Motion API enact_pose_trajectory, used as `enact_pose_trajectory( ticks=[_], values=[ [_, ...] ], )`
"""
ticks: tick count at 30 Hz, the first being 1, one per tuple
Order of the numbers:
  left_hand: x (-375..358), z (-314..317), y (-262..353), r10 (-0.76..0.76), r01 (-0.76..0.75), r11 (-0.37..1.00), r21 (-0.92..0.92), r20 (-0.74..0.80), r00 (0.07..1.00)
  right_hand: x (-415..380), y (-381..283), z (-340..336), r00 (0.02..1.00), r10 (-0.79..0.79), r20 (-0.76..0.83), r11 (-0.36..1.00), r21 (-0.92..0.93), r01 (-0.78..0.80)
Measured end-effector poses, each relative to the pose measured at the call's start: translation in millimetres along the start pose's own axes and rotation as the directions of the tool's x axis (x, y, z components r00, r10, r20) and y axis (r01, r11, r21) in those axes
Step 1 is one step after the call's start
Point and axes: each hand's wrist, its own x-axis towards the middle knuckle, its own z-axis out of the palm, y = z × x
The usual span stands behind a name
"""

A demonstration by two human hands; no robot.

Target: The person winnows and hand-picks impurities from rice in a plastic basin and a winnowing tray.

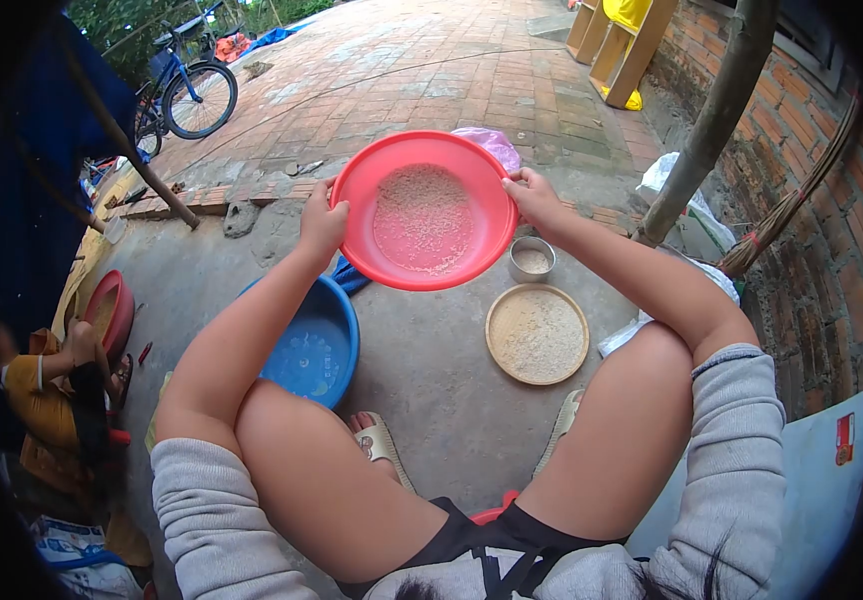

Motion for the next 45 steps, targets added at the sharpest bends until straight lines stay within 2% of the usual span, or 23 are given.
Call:
enact_pose_trajectory(
  ticks=[2, 5, 7, 11, 16, 20, 27, 29, 30, 31, 32, 33, 34, 35, 36, 37, 39, 40, 42, 43, 45],
  values=[
    [-4, 2, 2, 0.021, -0.020, 0.999, 0.027, -0.013, 1.000, 1, 4, -1, 1.000, 0.021, -0.006, 1.000, -0.015, -0.022],
    [-6, 3, -2, -0.040, 0.040, 0.999, 0.002, 0.016, 0.999, 1, 7, -3, 1.000, 0.025, -0.016, 1.000, -0.017, -0.025],
    [-8, 3, 3, 0.244, -0.224, 0.946, 0.234, -0.060, 0.968, -2, 8, -2, 1.000, -0.003, -0.017, 1.000, -0.023, 0.003],
    [-16, 1, 34, 0.322, -0.286, 0.917, 0.277, -0.093, 0.942, -7, 6, -2, 0.999, -0.024, 0.036, 1.000, -0.015, 0.024],
    [-18, 4, 45, 0.436, -0.391, 0.872, 0.292, -0.105, 0.894, 0, 15, -6, 0.999, -0.030, 0.036, 1.000, 0.004, 0.030],
    [-19, 6, 42, 0.436, -0.388, 0.862, 0.327, -0.088, 0.895, -4, 15, -5, 1.000, 0.002, 0.009, 0.998, -0.059, -0.001],
    [-12, 7, 27, 0.399, -0.359, 0.872, 0.333, -0.058, 0.915, -11, 8, -5, 0.997, 0.061, 0.047, 0.997, -0.047, -0.059],
    [-5, 11, 0, 0.383, -0.343, 0.873, 0.347, -0.051, 0.922, -16, 1, -4, 0.979, 0.202, 0.025, 0.976, -0.086, -0.199],
    [-5, 14, -5, 0.174, -0.171, 0.966, 0.195, 0.002, 0.985, -17, -1, -5, 0.979, 0.201, 0.025, 0.976, -0.087, -0.199],
    [-5, 15, -11, -0.034, 0.030, 0.998, 0.053, 0.088, 0.996, -18, -3, -6, 0.954, 0.293, 0.063, 0.951, -0.120, -0.284],
    [-6, 13, -17, -0.337, 0.328, 0.941, 0.080, 0.213, 0.917, -19, -4, -7, 0.919, 0.383, 0.097, 0.917, -0.157, -0.366],
    [-14, 10, 0, -0.600, 0.588, 0.796, 0.143, 0.320, 0.733, -16, 2, -8, 0.919, 0.383, 0.098, 0.917, -0.158, -0.366],
    [-12, 10, -9, -0.600, 0.589, 0.796, 0.142, 0.320, 0.733, -10, 11, -8, 0.882, 0.462, 0.094, 0.886, -0.100, -0.453],
    [-8, 10, -23, -0.712, 0.687, 0.684, 0.245, 0.430, 0.555, -4, 20, -9, 0.838, 0.537, 0.095, 0.844, -0.042, -0.535],
    [-9, 9, -24, -0.790, 0.746, 0.558, 0.363, 0.509, 0.343, -2, 23, -10, 0.838, 0.537, 0.095, 0.843, -0.043, -0.536],
    [-10, 9, -24, -0.790, 0.747, 0.558, 0.363, 0.509, 0.342, 1, 26, -10, 0.835, 0.542, 0.094, 0.840, -0.030, -0.542],
    [-15, 8, -19, -0.744, 0.709, 0.621, 0.334, 0.536, 0.400, -1, 24, -11, 0.833, 0.546, 0.092, 0.837, -0.016, -0.547],
    [-17, 8, -10, -0.744, 0.708, 0.622, 0.335, 0.536, 0.399, -8, 15, -10, 0.865, 0.495, 0.076, 0.869, -0.046, -0.493],
    [-20, 9, 3, -0.660, 0.570, 0.749, 0.337, 0.444, 0.606, -19, 5, -5, 0.896, 0.440, 0.061, 0.897, -0.075, -0.436],
    [-19, 10, 0, -0.658, 0.568, 0.751, 0.336, 0.443, 0.609, -21, 2, -3, 0.924, 0.382, 0.025, 0.922, -0.081, -0.379],
    [-17, 16, -12, -0.392, 0.319, 0.908, 0.270, 0.282, 0.876, -19, 4, -3, 0.949, 0.316, -0.011, 0.944, -0.092, -0.315]
  ],
)
